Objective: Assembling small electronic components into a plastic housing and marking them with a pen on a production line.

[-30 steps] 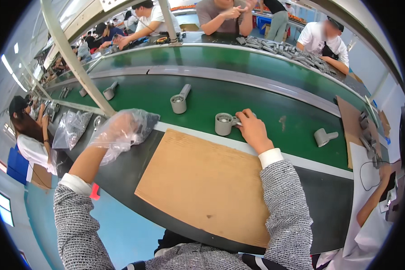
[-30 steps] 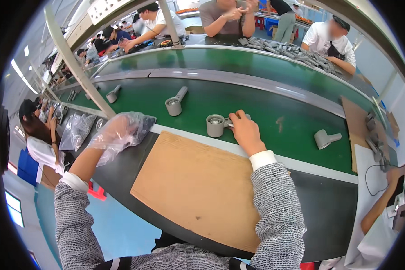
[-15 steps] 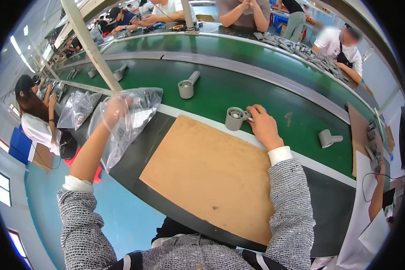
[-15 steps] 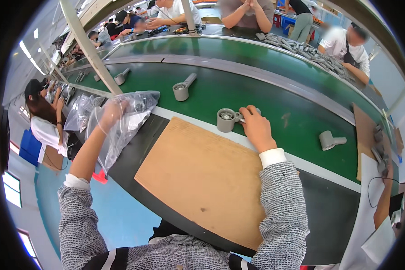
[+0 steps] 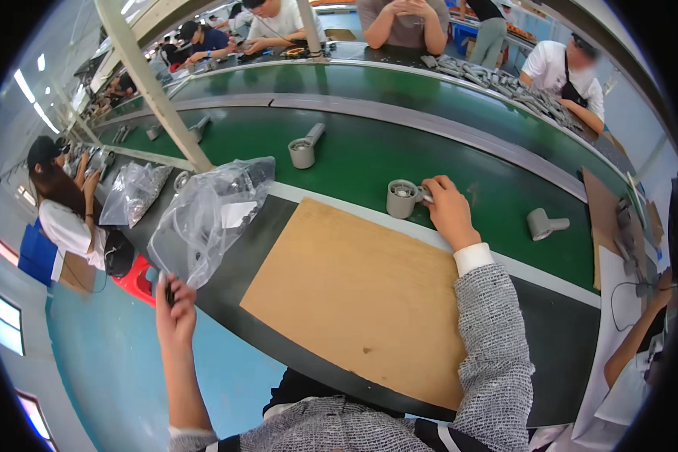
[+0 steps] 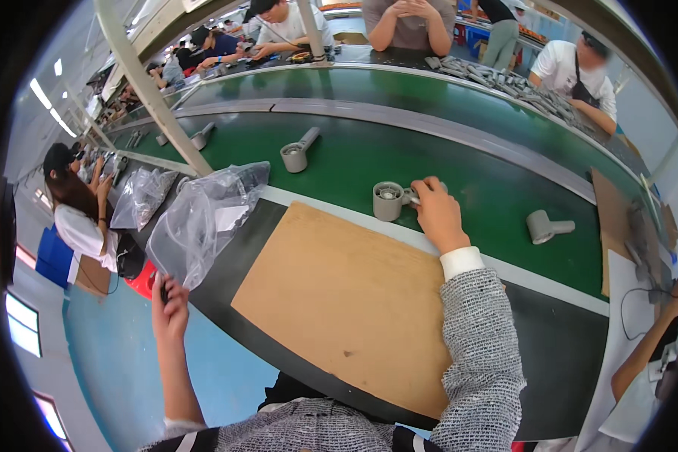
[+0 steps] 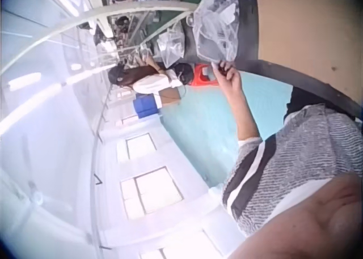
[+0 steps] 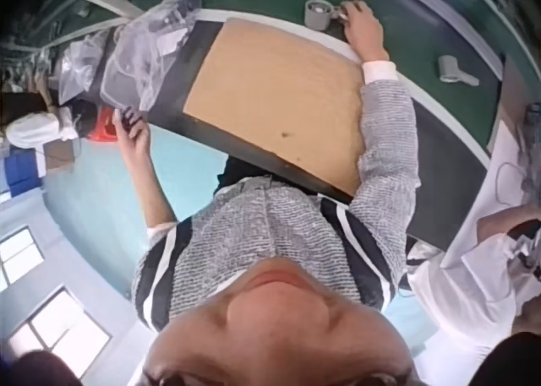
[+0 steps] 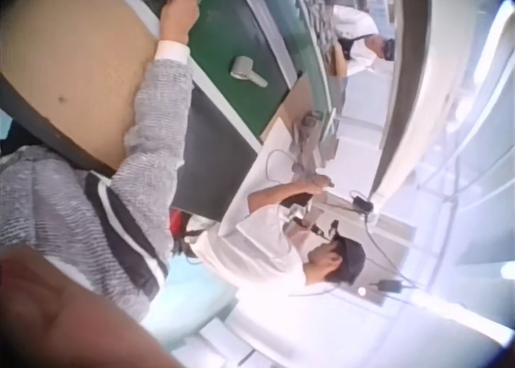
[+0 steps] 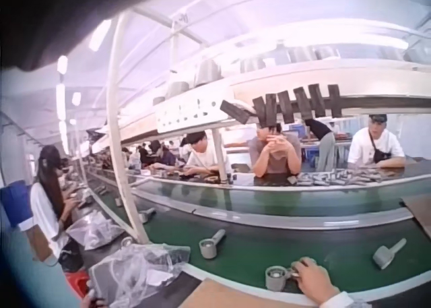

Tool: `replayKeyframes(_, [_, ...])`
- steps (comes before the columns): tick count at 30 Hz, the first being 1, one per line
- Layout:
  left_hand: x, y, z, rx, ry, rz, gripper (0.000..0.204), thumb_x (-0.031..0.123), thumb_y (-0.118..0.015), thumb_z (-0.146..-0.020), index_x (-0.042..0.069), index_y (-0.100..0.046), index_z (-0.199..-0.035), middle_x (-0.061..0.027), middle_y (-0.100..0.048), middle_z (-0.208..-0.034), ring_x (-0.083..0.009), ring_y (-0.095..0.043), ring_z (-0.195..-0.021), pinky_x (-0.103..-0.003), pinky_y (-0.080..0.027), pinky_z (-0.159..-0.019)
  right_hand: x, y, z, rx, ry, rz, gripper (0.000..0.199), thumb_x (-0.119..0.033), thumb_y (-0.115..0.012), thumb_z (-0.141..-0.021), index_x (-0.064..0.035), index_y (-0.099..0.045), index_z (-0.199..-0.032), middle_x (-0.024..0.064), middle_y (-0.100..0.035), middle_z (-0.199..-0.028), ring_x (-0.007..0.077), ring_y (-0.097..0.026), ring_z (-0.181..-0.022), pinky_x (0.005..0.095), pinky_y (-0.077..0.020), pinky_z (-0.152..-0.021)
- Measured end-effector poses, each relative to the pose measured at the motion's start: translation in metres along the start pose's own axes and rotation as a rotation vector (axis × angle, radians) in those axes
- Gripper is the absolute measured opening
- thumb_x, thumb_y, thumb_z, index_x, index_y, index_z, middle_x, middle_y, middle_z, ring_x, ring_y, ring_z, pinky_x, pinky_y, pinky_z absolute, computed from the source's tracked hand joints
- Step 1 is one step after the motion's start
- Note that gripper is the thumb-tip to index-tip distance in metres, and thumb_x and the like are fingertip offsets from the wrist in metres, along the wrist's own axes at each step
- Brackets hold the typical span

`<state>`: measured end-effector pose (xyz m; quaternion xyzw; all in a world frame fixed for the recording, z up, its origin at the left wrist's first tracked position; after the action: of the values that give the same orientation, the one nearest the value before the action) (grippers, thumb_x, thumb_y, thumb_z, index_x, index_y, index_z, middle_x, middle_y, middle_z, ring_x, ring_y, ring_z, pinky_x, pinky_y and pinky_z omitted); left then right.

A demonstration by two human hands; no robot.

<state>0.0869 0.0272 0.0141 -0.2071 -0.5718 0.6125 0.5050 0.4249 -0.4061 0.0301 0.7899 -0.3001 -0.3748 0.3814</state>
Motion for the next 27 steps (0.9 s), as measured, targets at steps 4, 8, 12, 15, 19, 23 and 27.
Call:
replayKeyframes(4, [-0.071,-0.044,0.048,-0.063,0.217,-0.123,0.019,0.022,-0.054,-0.099,0.004,-0.055,-0.097,-0.0015,-0.045,-0.081,-0.0092,-0.042,-0.07,-0.016,-0.029,-0.035,0.026,0.027,-0.012,0.276,0.034,-0.039,0.03,0.003,-0.063,-0.075,-0.0105,-0.064,-0.101,0.0089,-0.061,-0.111,0.0352,-0.062,-0.094,0.0432,-0.0527,-0.076])
replayKeyframes(8, [-0.175,-0.091,0.036,-0.517,-0.102,-1.378,0.014,0.02,-0.062,-0.094,0.006,-0.061,-0.093,-0.0037,-0.053,-0.073,-0.013,-0.053,-0.057,-0.024,-0.044,-0.046,0.053,0.024,-0.009,0.265,-0.008,-0.04,0.031,0.006,-0.057,-0.073,-0.0098,-0.065,-0.099,0.0075,-0.063,-0.113,0.0341,-0.062,-0.098,0.043,-0.0521,-0.081])
replayKeyframes(12, [-0.268,-0.139,0.059,-1.243,-0.507,-1.893,0.014,0.016,-0.07,-0.085,0.007,-0.065,-0.093,-0.0089,-0.061,-0.084,-0.0193,-0.062,-0.066,-0.028,-0.052,-0.059,0.052,0.022,-0.004,0.181,-0.101,-0.03,0.033,0.007,-0.057,-0.073,-0.009,-0.066,-0.101,0.0081,-0.063,-0.115,0.0347,-0.061,-0.101,0.0428,-0.0519,-0.083])
replayKeyframes(15, [-0.301,-0.123,0.063,-1.619,-0.748,-1.986,0.023,0.02,-0.074,-0.079,0.01,-0.066,-0.098,-0.0085,-0.062,-0.102,-0.0212,-0.062,-0.08,-0.029,-0.052,-0.062,0.045,0.023,-0.001,0.165,0.041,-0.056,0.032,0.006,-0.058,-0.073,-0.0074,-0.066,-0.101,0.0118,-0.063,-0.113,0.0356,-0.061,-0.101,0.044,-0.0514,-0.084])
replayKeyframes(19, [-0.301,-0.107,0.053,-1.817,-0.728,-1.926,0.047,0.028,-0.076,-0.074,0.014,-0.062,-0.116,-0.0092,-0.054,-0.125,-0.0286,-0.054,-0.106,-0.042,-0.047,-0.08,0.08,0.084,0.012,0.33,-0.18,0.165,0.035,0.004,-0.057,-0.073,-0.0052,-0.065,-0.106,0.0222,-0.065,-0.102,0.0395,-0.062,-0.098,0.0441,-0.0507,-0.086])
replayKeyframes(23, [-0.282,-0.102,0.037,-1.782,-0.522,-1.968,0.075,0.046,-0.073,-0.073,0.023,-0.047,-0.14,-0.0185,-0.038,-0.144,-0.0408,-0.041,-0.125,-0.058,-0.03,-0.096,0.112,0.128,0.041,0.181,-0.673,0.544,0.032,-0.016,-0.066,-0.081,-0.0076,-0.065,-0.111,0.0229,-0.064,-0.097,0.0376,-0.064,-0.093,0.0432,-0.053,-0.079])
replayKeyframes(27, [-0.281,-0.097,0.03,-1.774,-0.433,-1.94,0.081,0.053,-0.069,-0.075,0.024,-0.041,-0.145,-0.0232,-0.027,-0.151,-0.0454,-0.035,-0.131,-0.062,-0.024,-0.102,0.137,0.112,0.048,0.097,-0.552,0.448,0.033,-0.029,-0.069,-0.082,-0.0074,-0.064,-0.107,0.0196,-0.062,-0.103,0.0382,-0.065,-0.091,0.042,-0.0545,-0.078])
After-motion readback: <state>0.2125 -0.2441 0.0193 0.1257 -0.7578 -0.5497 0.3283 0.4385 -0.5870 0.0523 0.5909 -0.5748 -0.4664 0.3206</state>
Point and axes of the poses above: each hand's wrist, its own z-axis away from the middle knuckle, its own y-axis out of the back of the hand, x = y × z, the point moved 9 cm from there along -z, towards the middle knuckle
